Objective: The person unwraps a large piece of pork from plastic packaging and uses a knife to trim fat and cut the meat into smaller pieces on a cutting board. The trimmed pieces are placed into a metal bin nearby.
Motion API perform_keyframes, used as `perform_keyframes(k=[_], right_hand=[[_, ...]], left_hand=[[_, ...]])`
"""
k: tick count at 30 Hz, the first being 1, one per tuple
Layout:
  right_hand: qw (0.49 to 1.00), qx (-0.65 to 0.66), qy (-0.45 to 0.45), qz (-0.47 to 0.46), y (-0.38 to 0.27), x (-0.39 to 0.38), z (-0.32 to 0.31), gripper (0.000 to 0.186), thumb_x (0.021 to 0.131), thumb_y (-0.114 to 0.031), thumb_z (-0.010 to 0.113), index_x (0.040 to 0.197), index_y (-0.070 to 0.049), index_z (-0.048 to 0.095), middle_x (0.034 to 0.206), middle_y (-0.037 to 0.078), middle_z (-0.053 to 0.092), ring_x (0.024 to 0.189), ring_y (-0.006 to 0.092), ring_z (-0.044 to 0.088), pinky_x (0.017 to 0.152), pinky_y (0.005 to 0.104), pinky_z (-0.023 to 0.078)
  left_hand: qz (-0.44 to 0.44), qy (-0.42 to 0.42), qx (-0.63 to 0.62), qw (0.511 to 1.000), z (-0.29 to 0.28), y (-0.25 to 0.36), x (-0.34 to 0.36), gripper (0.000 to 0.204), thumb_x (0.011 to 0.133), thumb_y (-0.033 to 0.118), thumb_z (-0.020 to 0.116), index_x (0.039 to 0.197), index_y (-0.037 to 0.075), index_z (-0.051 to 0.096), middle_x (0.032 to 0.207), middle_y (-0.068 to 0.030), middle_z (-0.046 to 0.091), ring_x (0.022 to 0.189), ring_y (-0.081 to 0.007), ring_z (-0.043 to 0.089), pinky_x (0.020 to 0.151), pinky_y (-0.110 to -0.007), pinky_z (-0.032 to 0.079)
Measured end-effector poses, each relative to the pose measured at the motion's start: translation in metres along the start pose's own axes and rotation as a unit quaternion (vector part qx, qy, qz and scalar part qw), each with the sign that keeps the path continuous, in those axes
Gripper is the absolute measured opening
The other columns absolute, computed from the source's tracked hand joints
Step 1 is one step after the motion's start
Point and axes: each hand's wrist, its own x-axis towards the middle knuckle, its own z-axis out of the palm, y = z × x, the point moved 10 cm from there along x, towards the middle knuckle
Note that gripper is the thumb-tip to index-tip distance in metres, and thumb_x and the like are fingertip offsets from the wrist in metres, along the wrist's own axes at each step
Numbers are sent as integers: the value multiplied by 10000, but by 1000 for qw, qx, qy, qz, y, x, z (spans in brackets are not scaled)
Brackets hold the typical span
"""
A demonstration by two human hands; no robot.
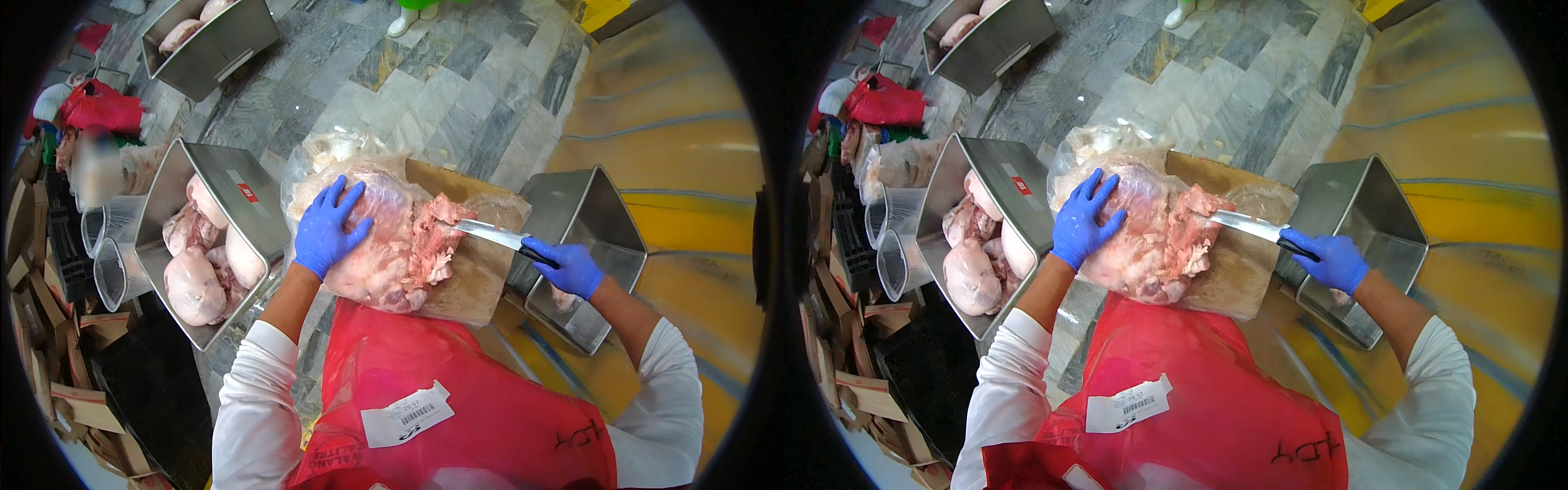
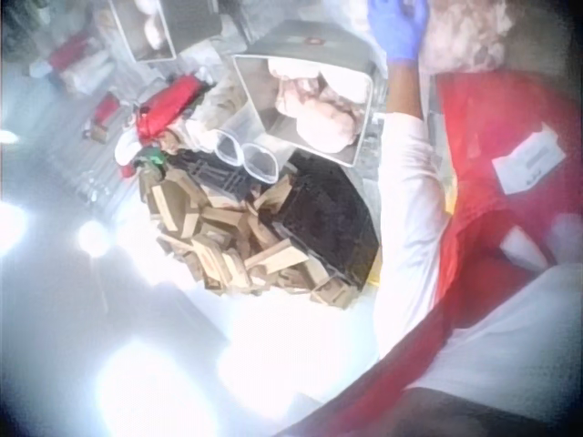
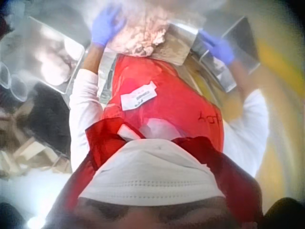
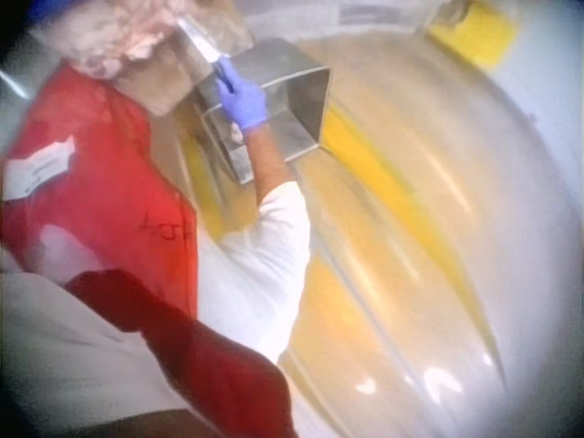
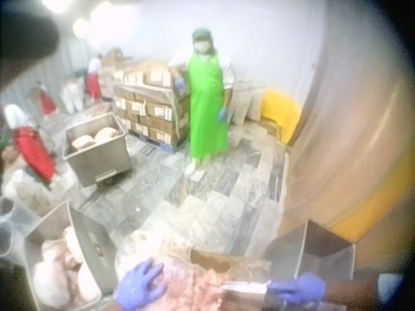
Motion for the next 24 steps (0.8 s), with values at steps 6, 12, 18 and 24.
perform_keyframes(k=[6, 12, 18, 24], right_hand=[[988, 129, 80, 2, 11, -15, 52, 555, 944, -275, 714, 1477, -277, 561, 937, 162, 744, 793, 350, 733, 731, 425, 601], [956, 221, 193, -1, 3, -31, 120, 560, 940, -188, 737, 1474, -209, 572, 1089, 163, 756, 919, 286, 768, 813, 371, 606], [888, 360, 278, 58, -31, -29, 184, 542, 945, -135, 734, 1463, -164, 577, 1186, 153, 746, 1014, 273, 758, 862, 359, 590], [852, 409, 302, 122, -64, -48, 201, 559, 939, -147, 730, 1472, -125, 564, 1244, 161, 730, 1072, 259, 744, 908, 367, 573]], left_hand=[[-10, -1, -12, 1000, 3, -3, 2, 686, 888, 443, 716, 1515, 247, 518, 1552, -184, 480, 1328, -407, 545, 1083, -465, 486], [-14, -7, -7, 1000, 10, -2, 2, 691, 884, 454, 714, 1515, 251, 517, 1553, -181, 480, 1323, -407, 549, 1067, -472, 500], [-30, 4, -7, 1000, 7, -4, -4, 695, 893, 456, 706, 1521, 236, 507, 1552, -186, 479, 1329, -403, 545, 1064, -467, 501], [-20, 9, -11, 1000, 10, -9, -5, 691, 906, 444, 699, 1529, 223, 498, 1553, -196, 477, 1328, -406, 545, 1073, -469, 488]])
